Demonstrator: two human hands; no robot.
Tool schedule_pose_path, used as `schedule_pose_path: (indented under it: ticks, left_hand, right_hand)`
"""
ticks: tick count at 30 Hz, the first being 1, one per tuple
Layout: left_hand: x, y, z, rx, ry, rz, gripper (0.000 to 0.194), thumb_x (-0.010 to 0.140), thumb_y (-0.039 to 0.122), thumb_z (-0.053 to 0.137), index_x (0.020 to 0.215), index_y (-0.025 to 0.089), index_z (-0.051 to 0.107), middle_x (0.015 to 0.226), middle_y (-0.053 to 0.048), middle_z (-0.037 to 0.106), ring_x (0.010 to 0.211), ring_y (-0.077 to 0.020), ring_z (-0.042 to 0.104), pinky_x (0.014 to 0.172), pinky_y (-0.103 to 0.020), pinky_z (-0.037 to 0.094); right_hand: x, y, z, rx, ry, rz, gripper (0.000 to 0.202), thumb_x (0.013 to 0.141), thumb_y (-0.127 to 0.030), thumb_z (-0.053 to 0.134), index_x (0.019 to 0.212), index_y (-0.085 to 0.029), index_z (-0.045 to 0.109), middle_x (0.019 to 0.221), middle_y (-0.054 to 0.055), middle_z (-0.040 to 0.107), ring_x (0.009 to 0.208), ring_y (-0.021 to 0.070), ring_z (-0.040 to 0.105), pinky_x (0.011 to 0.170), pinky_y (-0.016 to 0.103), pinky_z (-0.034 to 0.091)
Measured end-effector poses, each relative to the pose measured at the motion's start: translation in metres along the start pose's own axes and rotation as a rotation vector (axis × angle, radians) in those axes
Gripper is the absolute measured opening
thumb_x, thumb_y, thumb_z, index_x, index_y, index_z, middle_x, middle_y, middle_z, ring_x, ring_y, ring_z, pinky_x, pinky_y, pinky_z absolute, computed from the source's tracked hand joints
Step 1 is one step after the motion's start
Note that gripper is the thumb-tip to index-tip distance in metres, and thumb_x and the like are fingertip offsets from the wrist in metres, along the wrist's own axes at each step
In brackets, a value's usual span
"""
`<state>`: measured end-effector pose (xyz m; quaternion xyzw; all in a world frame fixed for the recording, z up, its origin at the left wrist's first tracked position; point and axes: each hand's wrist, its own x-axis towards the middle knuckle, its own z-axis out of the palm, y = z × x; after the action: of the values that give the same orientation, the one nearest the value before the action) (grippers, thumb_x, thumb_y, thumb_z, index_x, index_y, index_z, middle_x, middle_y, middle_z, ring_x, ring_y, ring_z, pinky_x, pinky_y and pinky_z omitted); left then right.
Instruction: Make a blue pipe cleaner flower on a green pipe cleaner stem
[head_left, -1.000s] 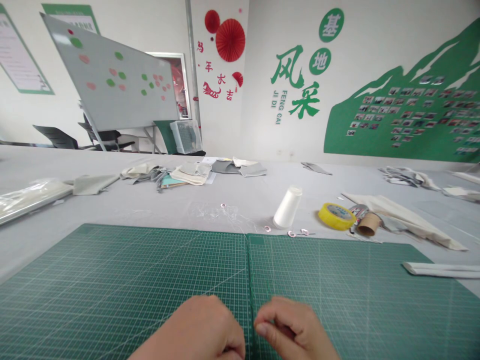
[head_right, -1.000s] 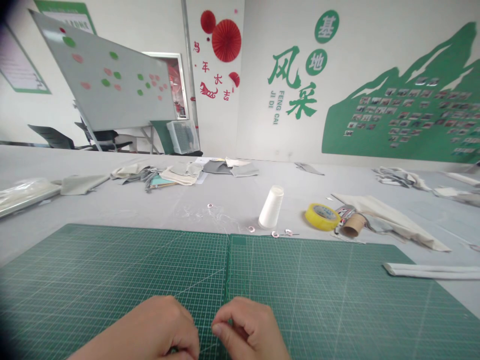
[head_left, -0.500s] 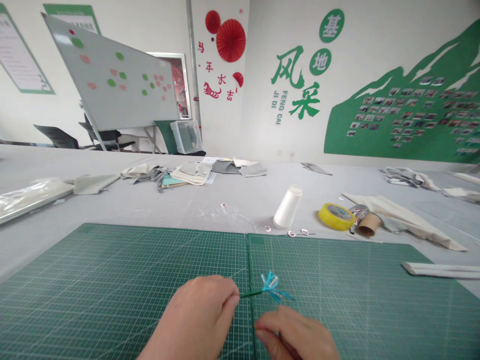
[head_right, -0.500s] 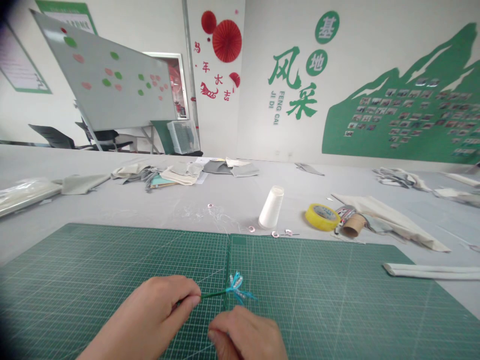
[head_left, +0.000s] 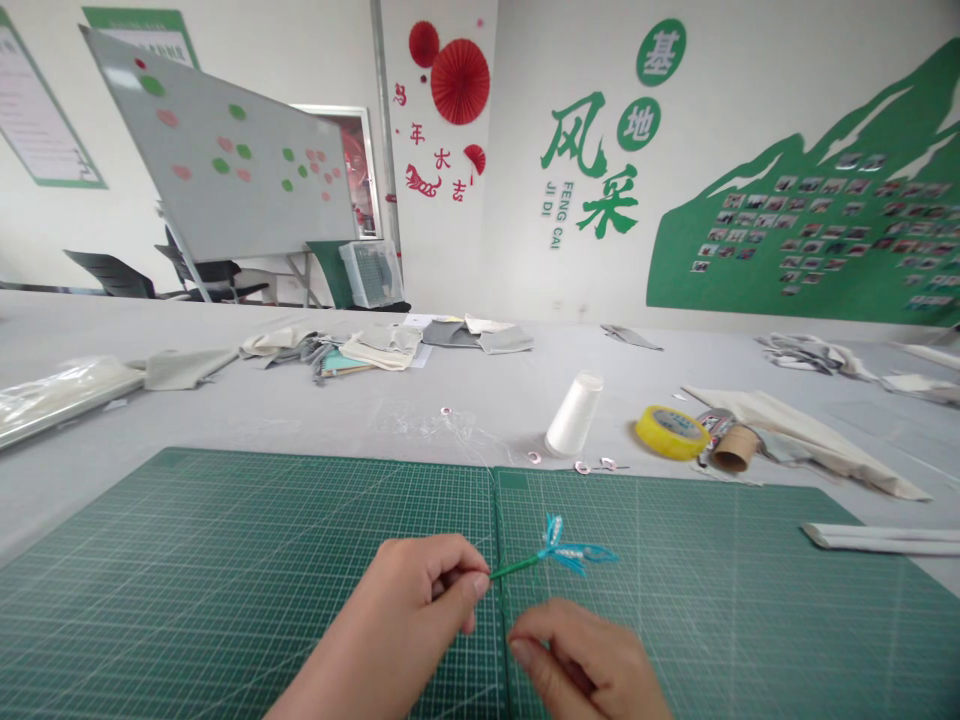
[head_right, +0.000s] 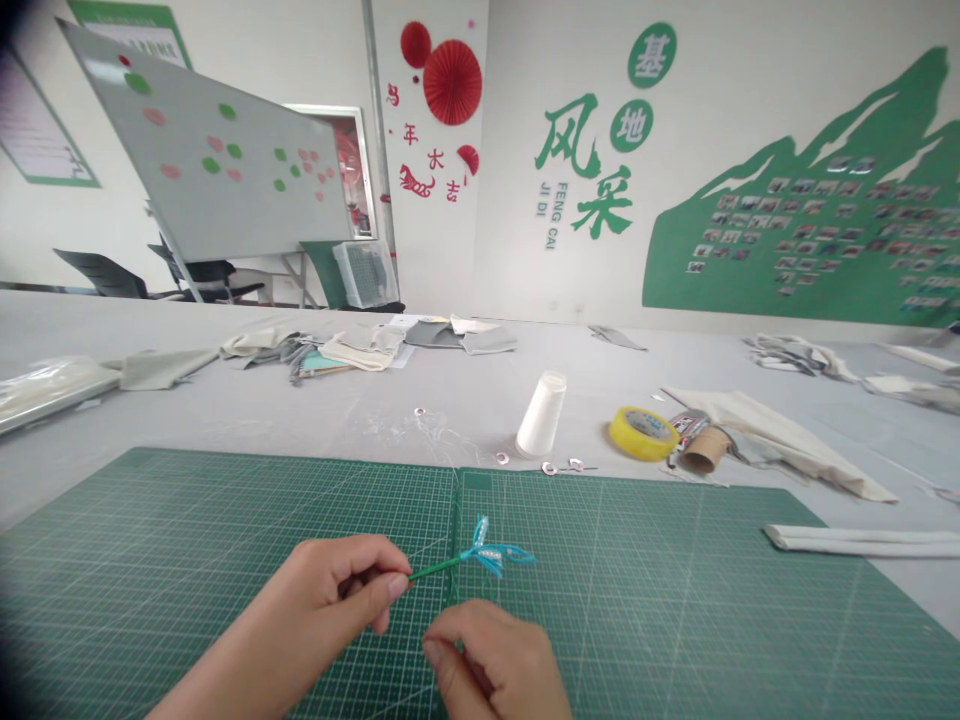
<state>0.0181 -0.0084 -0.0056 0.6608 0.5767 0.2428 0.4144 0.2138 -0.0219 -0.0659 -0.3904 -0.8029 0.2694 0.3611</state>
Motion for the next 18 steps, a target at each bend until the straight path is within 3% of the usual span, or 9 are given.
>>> schedule_pose_path:
  ticks: [6,11,15,18]
  left_hand:
    - [-0.001,0.005,-0.003,-0.087,-0.072,0.013,0.021,0.083,0.025,0.052,0.069,0.016,0.065,0.058,0.003,0.061,0.057,-0.0128,0.050,0.056,-0.024,0.035]
    - [-0.002,0.008,-0.006,-0.198,-0.264,0.023,0.019,0.078,0.020,0.054,0.069,0.015,0.069,0.054,0.004,0.059,0.050,-0.0103,0.041,0.051,-0.022,0.030]
    - [-0.008,0.003,-0.009,-0.202,-0.418,0.043,0.017,0.076,0.017,0.055,0.072,0.017,0.072,0.055,0.005,0.054,0.050,-0.0096,0.040,0.050,-0.021,0.029]
    - [-0.015,-0.004,-0.009,-0.069,-0.459,0.111,0.020,0.075,0.013,0.054,0.065,0.020,0.070,0.056,0.006,0.049,0.054,-0.0100,0.041,0.052,-0.020,0.030]
  right_hand:
    - [0.000,0.010,0.006,0.071,0.004,0.117,0.020,0.089,-0.026,0.056,0.076,-0.021,0.070,0.055,-0.004,0.056,0.047,0.0122,0.048,0.048,0.022,0.037]
    - [-0.003,0.019,0.012,0.290,0.003,0.304,0.030,0.088,-0.045,0.060,0.076,-0.022,0.074,0.058,-0.002,0.057,0.054,0.0143,0.049,0.050,0.023,0.038]
    - [0.001,0.021,0.010,0.402,-0.097,0.280,0.040,0.084,-0.055,0.061,0.069,-0.019,0.071,0.053,-0.006,0.044,0.047,0.0103,0.032,0.045,0.022,0.026]
    - [0.004,0.018,0.007,0.385,-0.120,0.217,0.042,0.084,-0.055,0.061,0.067,-0.019,0.071,0.055,-0.004,0.048,0.049,0.0111,0.037,0.047,0.023,0.028]
